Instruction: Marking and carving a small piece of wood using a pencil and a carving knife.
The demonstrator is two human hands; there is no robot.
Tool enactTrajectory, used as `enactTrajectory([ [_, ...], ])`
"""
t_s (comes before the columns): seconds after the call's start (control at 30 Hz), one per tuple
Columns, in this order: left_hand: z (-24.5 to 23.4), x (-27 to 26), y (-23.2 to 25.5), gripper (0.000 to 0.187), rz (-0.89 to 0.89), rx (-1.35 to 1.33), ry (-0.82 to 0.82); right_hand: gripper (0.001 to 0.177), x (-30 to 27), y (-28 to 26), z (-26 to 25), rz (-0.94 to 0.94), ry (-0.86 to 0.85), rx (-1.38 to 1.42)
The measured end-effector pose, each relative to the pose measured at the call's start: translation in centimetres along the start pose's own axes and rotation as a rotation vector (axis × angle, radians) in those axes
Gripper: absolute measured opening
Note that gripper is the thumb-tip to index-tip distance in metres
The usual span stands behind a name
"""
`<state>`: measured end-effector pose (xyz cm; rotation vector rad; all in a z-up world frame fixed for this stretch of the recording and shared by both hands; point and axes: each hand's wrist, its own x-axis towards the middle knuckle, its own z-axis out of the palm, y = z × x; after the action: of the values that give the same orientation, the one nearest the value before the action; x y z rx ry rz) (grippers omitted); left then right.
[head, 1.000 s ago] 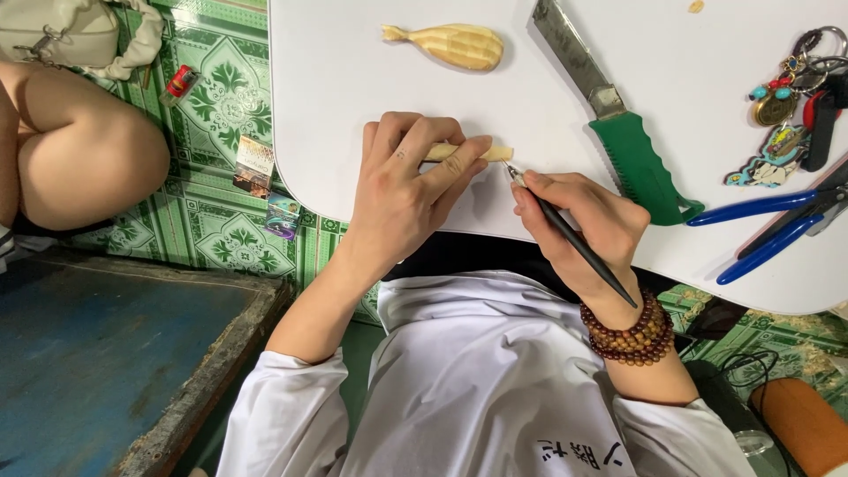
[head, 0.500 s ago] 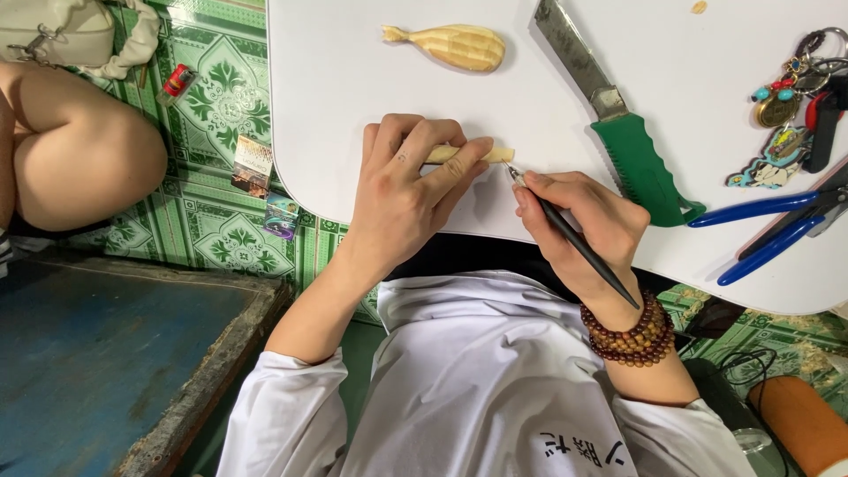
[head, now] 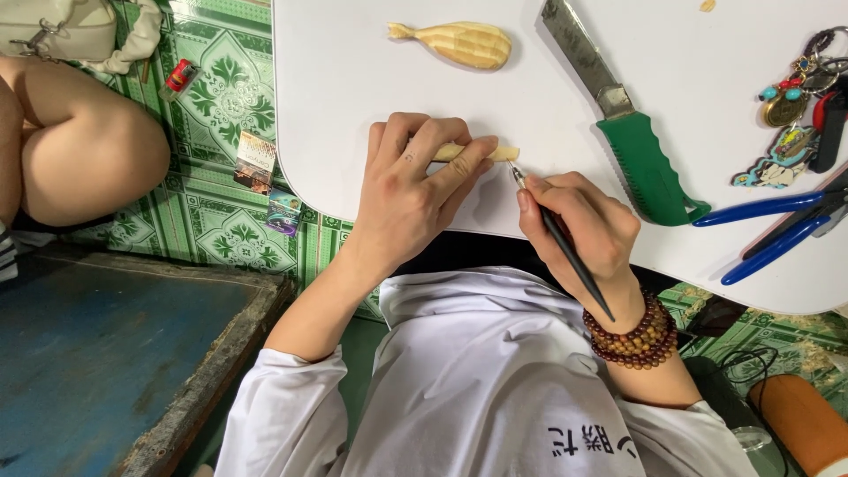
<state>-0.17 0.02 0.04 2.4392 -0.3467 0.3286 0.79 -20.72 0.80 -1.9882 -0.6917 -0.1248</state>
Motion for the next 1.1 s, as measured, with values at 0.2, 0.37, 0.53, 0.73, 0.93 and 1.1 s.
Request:
enactTrajectory([
  [0.2,0.0,0.1,0.0,0.015,0.005,0.000,0.007,0.013,-0.2,0.2,-0.1,-0.024,-0.052,-0.039],
  [0.37,-0.1,0.0,0.2,0.014,-0.001,-0.011,0.013,0.014,-0.5,0.1,0.0,-0.038,-0.043,-0.077],
  [0.53,0.1,-0.1,0.4,0.013,0.000,-0.002,0.029,0.014,-0.6,0.1,0.1,-0.048,-0.013,-0.071],
  [0.73,-0.1,0.0,0.5,0.011,-0.004,-0.034,0.045,0.018,-0.3,-0.5,0.0,-0.040,0.005,-0.061],
  [0.93,-0.1,-0.4,0.6,0.014,-0.035,-0.058,0.041,0.018,-0.8,-0.8,-0.2,0.024,-0.001,-0.036],
  [1.1,0.0,-0.3,0.1,0.013,-0.029,-0.038,0.072,0.017,0.1,-1.8,-0.7,0.078,0.007,-0.030],
])
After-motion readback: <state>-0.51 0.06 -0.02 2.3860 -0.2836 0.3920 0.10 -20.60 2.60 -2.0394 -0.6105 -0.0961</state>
